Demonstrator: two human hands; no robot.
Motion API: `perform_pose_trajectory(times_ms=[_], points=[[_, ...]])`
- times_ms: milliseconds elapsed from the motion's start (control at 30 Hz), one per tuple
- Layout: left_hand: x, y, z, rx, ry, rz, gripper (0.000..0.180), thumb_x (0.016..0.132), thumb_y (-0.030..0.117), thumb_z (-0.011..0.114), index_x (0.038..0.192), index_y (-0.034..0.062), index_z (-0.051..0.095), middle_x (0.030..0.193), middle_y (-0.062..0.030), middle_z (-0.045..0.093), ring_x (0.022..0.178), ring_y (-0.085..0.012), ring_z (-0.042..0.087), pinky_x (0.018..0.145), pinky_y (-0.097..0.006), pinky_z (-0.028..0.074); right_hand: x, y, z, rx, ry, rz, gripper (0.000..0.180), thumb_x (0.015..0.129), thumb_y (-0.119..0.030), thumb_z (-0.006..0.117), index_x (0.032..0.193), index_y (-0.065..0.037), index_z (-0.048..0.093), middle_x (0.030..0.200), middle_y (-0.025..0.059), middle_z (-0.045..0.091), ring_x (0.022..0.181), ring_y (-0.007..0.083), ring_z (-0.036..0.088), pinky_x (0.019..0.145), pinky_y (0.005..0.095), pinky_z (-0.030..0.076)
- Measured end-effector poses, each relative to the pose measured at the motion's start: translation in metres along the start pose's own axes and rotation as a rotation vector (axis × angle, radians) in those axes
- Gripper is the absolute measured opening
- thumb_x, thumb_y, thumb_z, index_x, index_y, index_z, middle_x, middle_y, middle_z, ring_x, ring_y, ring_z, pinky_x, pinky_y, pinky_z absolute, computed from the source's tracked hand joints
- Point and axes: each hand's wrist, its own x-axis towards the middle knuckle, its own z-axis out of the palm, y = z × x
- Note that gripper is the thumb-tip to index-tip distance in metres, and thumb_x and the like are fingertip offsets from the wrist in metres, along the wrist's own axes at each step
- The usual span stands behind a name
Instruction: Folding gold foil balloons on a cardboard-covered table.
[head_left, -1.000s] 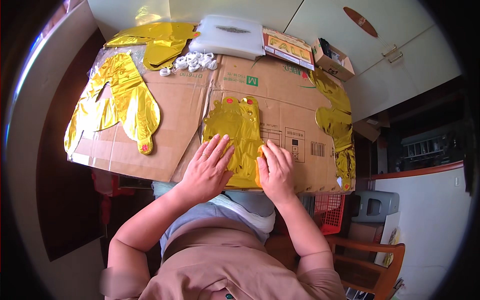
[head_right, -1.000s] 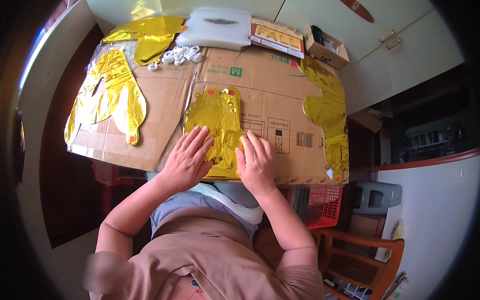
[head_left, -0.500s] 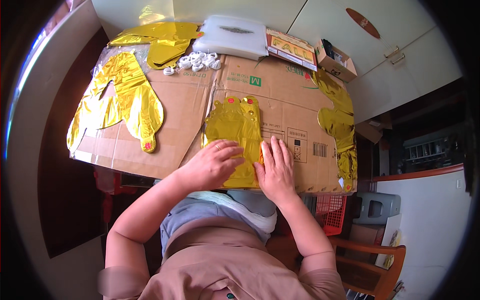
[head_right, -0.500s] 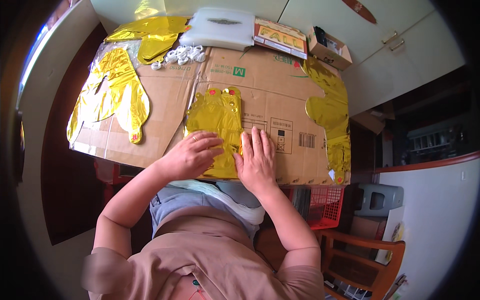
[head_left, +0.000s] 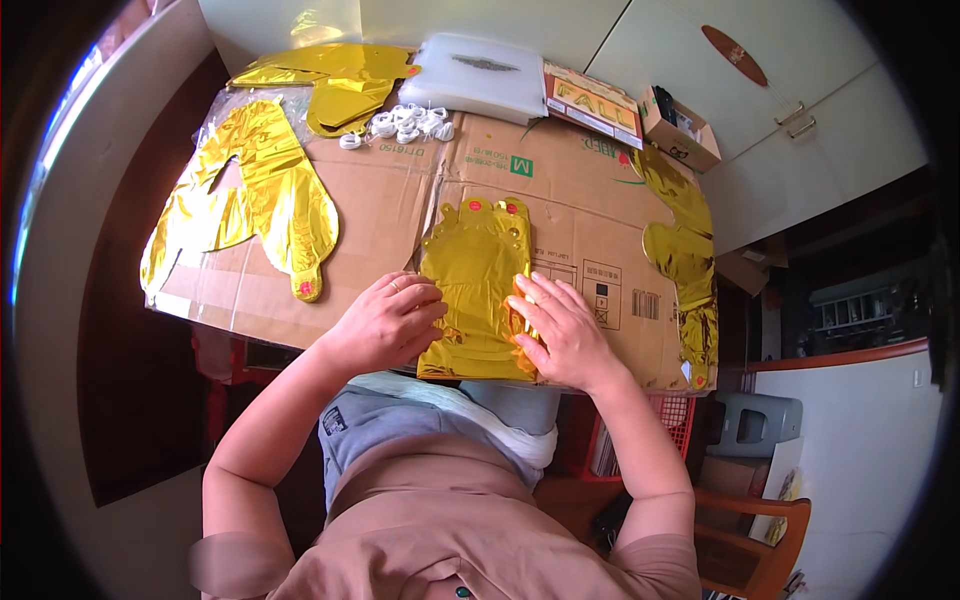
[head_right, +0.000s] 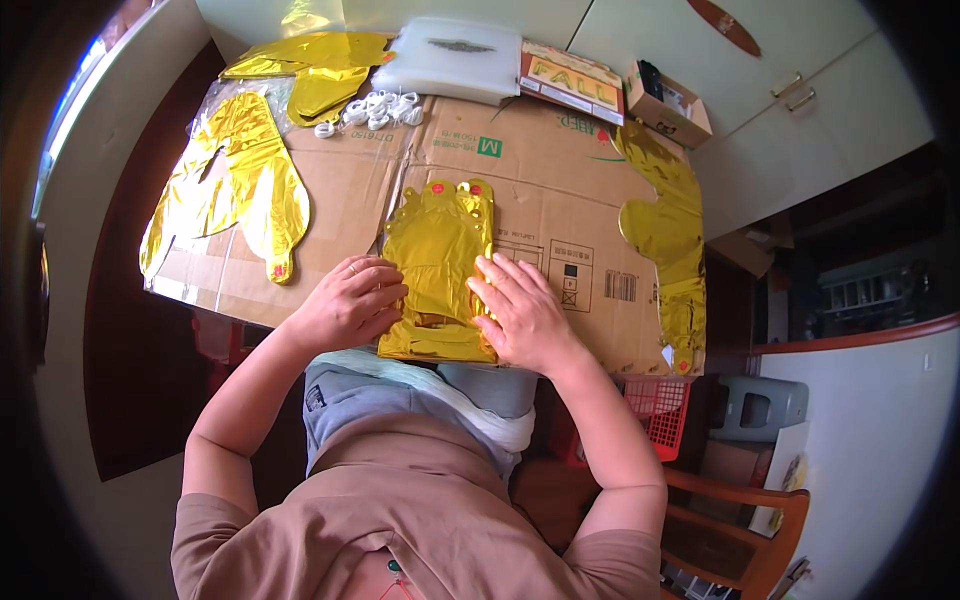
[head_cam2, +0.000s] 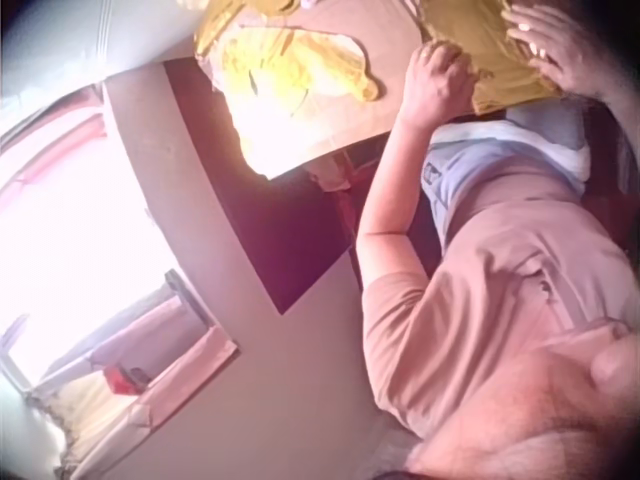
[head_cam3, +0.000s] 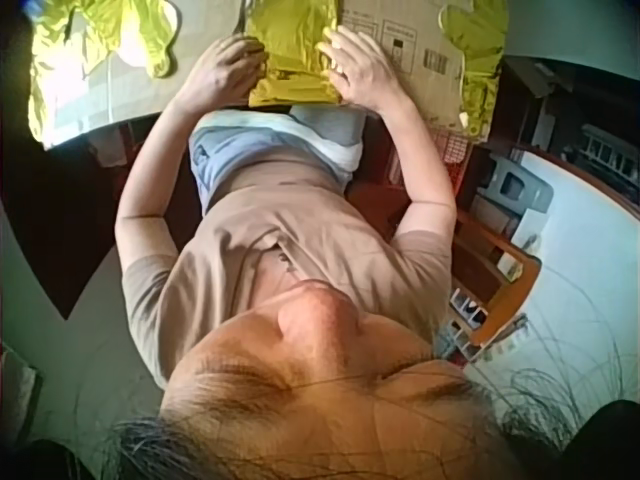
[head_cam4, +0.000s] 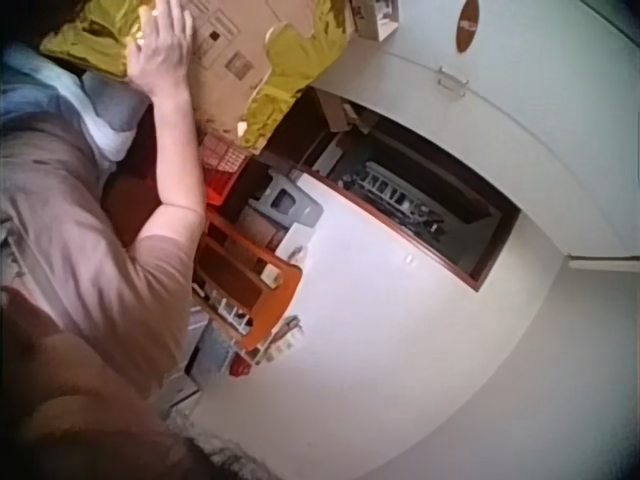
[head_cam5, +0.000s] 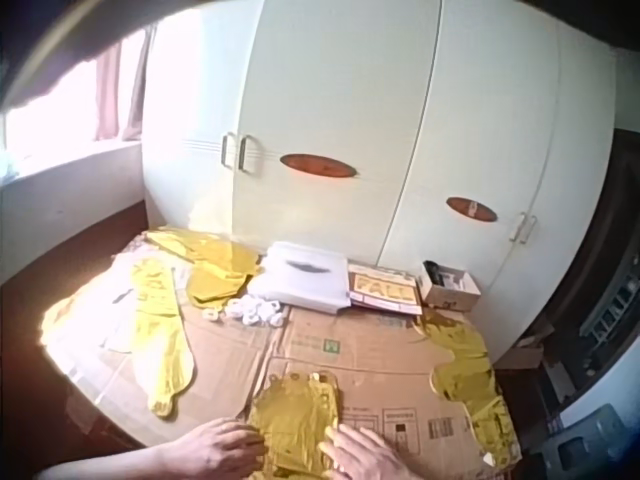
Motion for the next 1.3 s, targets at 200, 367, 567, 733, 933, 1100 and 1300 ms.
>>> perform_pose_trajectory(times_ms=[200,367,567,733,933,1100,1300], points=[[-0.019,0.017,-0.011,-0.075,-0.105,0.072,0.042,0.077,0.013,0.074,0.117,0.0029,0.066,0.124,-0.0169,0.063,0.121,-0.0345,0.061,0.103,-0.047,0.049,-0.020,-0.009,-0.011,0.009,-0.043,-0.017,0.050,0.086,-0.027,0.072,0.130,-0.006,0.061,0.145,0.0147,0.054,0.137,0.0358,0.047,0.116,0.0508,0.033],[-0.034,0.042,-0.016,-0.026,-0.160,0.124,0.054,0.075,0.011,0.074,0.127,0.0037,0.062,0.125,-0.0145,0.061,0.123,-0.0322,0.059,0.103,-0.046,0.048,-0.044,-0.022,-0.015,0.032,-0.074,-0.038,0.054,0.081,-0.026,0.078,0.129,-0.006,0.062,0.145,0.0143,0.054,0.135,0.0370,0.048,0.116,0.0522,0.034],[-0.036,0.041,0.017,0.116,0.019,0.099,0.039,0.075,0.007,0.072,0.114,0.0031,0.067,0.115,-0.0105,0.062,0.114,-0.0276,0.063,0.097,-0.043,0.050,-0.047,-0.020,-0.013,0.046,-0.032,-0.048,0.051,0.082,-0.024,0.076,0.128,-0.006,0.063,0.144,0.0139,0.055,0.134,0.0364,0.048,0.115,0.0520,0.035],[-0.031,0.040,0.015,0.137,0.085,0.108,0.025,0.083,0.007,0.071,0.107,0.0028,0.069,0.104,-0.0096,0.067,0.102,-0.0244,0.069,0.090,-0.039,0.053,-0.053,-0.007,-0.010,0.059,0.109,-0.081,0.045,0.080,-0.011,0.067,0.125,-0.005,0.064,0.141,0.0153,0.056,0.132,0.0353,0.051,0.114,0.0512,0.038],[-0.033,0.038,0.016,0.117,0.112,0.078,0.024,0.083,0.007,0.070,0.107,0.0030,0.069,0.102,-0.0097,0.071,0.097,-0.0232,0.071,0.087,-0.037,0.055,-0.063,-0.012,-0.015,-0.092,0.208,-0.129,0.047,0.072,-0.012,0.068,0.118,-0.005,0.065,0.124,0.0141,0.060,0.121,0.0332,0.056,0.112,0.0507,0.040],[-0.036,0.035,0.019,0.105,0.097,0.063,0.027,0.082,0.009,0.069,0.108,0.0034,0.069,0.104,-0.0109,0.072,0.098,-0.0233,0.071,0.087,-0.037,0.054,-0.052,-0.012,-0.003,-0.116,0.285,-0.149,0.034,0.077,-0.016,0.071,0.109,-0.005,0.068,0.112,0.0112,0.062,0.110,0.0292,0.059,0.106,0.0483,0.044],[-0.032,0.036,0.016,0.077,0.080,0.037,0.028,0.080,0.011,0.076,0.107,0.0062,0.069,0.104,-0.0073,0.071,0.096,-0.0215,0.069,0.084,-0.035,0.053,-0.038,-0.011,0.002,-0.092,0.270,-0.178,0.021,0.084,-0.011,0.064,0.103,-0.005,0.069,0.104,0.0089,0.063,0.102,0.0263,0.060,0.098,0.0442,0.047]])
